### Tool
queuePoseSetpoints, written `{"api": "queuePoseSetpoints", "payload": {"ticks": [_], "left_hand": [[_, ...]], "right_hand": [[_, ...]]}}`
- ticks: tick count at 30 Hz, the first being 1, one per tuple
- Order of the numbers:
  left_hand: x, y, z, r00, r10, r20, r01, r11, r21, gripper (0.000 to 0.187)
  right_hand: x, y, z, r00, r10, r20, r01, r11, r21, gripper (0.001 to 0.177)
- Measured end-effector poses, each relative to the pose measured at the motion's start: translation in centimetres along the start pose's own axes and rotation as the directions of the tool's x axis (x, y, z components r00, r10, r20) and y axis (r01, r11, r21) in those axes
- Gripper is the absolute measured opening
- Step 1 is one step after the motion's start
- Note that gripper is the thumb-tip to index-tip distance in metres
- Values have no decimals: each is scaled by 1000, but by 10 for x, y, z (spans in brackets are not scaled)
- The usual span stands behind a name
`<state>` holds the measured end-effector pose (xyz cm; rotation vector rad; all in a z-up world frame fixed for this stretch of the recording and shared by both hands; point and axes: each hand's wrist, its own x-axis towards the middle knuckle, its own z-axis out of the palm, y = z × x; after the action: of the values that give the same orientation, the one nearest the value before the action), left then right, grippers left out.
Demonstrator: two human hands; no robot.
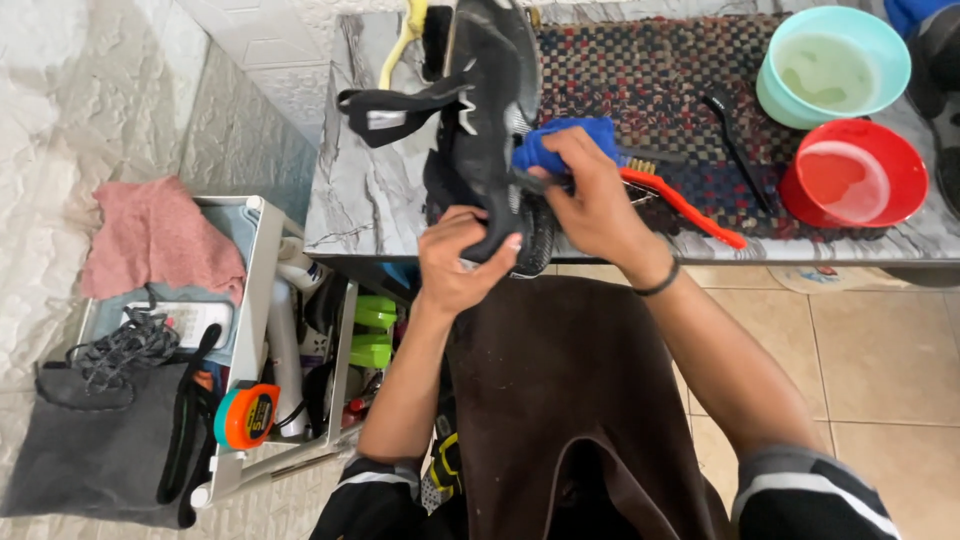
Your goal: The person scrubs a black sneaker with a small brush and a larger brush, dipping the brushes into water bowls and wiping the shoe with a cloth. The person rotates the shoe to clean different sides and continues scrubbing until the end of the clip.
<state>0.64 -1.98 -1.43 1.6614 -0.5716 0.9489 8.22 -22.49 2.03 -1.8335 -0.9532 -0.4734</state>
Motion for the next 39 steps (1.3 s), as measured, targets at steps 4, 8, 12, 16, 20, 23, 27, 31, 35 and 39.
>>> {"api": "queuePoseSetpoints", "payload": {"ticks": [4, 8, 12, 16, 20, 23, 27, 31, 35, 39], "left_hand": [[3, -4, -3, 999, 40, -24, -37, 995, 94, 42], [9, -22, -15, 997, 54, -53, -45, 984, 173, 42], [14, -16, -12, 983, -61, -172, 88, 984, 157, 47], [27, -1, -3, 959, -133, -251, 169, 977, 128, 48], [27, 14, 5, 956, -159, -245, 204, 964, 170, 43], [26, 27, 7, 973, -148, -177, 181, 965, 191, 48], [45, 56, -3, 947, -308, -91, 321, 916, 241, 40], [61, 58, -17, 929, -353, 109, 330, 925, 190, 24], [73, 66, -22, 918, -349, 191, 323, 934, 155, 38], [80, 77, -19, 874, -428, 232, 422, 903, 76, 32]], "right_hand": [[-15, -7, 8, 988, 44, 145, -24, 990, -138, 35], [-44, -31, 21, 951, 90, 295, -101, 995, 22, 25], [-56, -23, 40, 964, 166, 208, -170, 985, 3, 17], [-27, -21, 37, 994, 93, -58, -93, 996, 3, 13], [17, -23, 22, 982, 180, -59, -188, 963, -191, 15], [45, 0, 12, 960, 277, 26, -252, 906, -339, 15], [74, 21, -25, 902, 430, 44, -391, 856, -338, 15], [64, 18, -70, 835, 550, 9, -512, 783, -354, 47], [25, -1, -129, 871, 490, 7, -466, 832, -303, 47], [-56, 46, -213, 965, 260, -39, -212, 685, -697, 36]]}}
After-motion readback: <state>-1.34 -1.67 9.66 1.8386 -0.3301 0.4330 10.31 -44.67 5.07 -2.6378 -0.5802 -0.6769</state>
